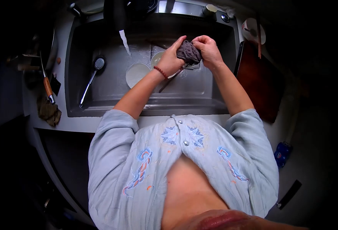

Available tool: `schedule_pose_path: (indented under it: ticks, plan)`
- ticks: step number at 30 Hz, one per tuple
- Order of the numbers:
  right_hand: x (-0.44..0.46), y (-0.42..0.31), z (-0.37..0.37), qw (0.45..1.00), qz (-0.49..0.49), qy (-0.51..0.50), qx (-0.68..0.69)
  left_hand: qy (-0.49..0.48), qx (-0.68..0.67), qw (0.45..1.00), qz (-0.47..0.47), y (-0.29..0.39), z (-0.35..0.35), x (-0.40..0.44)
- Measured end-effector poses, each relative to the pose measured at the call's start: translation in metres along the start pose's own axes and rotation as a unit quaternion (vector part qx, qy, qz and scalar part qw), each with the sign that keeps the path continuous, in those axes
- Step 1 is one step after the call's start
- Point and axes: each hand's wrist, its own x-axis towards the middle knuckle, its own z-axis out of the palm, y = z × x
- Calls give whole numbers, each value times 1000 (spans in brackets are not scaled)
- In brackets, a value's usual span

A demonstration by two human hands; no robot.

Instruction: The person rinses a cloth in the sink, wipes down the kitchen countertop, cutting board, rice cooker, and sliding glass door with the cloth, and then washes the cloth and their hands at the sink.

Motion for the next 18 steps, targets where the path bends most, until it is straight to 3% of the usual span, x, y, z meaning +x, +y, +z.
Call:
schedule_pose_path:
  ticks: [3,8,10,12,14,16,18]
  plan:
    - [20,-16,-19,986,-121,101,-51,-45,-239,970,-5,10,13,29]
    - [83,-39,-54,918,-305,208,-148,1,-380,925,-34,22,28,86]
    - [105,-52,-60,905,-314,215,-190,13,-430,903,-16,26,31,114]
    - [124,-63,-60,817,-383,226,-368,25,-455,890,-13,30,34,133]
    - [137,-63,-64,789,-397,179,-433,39,-479,877,-14,25,33,146]
    - [149,-58,-71,756,-346,23,-555,75,-427,900,-44,11,35,156]
    - [149,-57,-69,735,-343,12,-585,86,-422,901,-52,5,39,156]
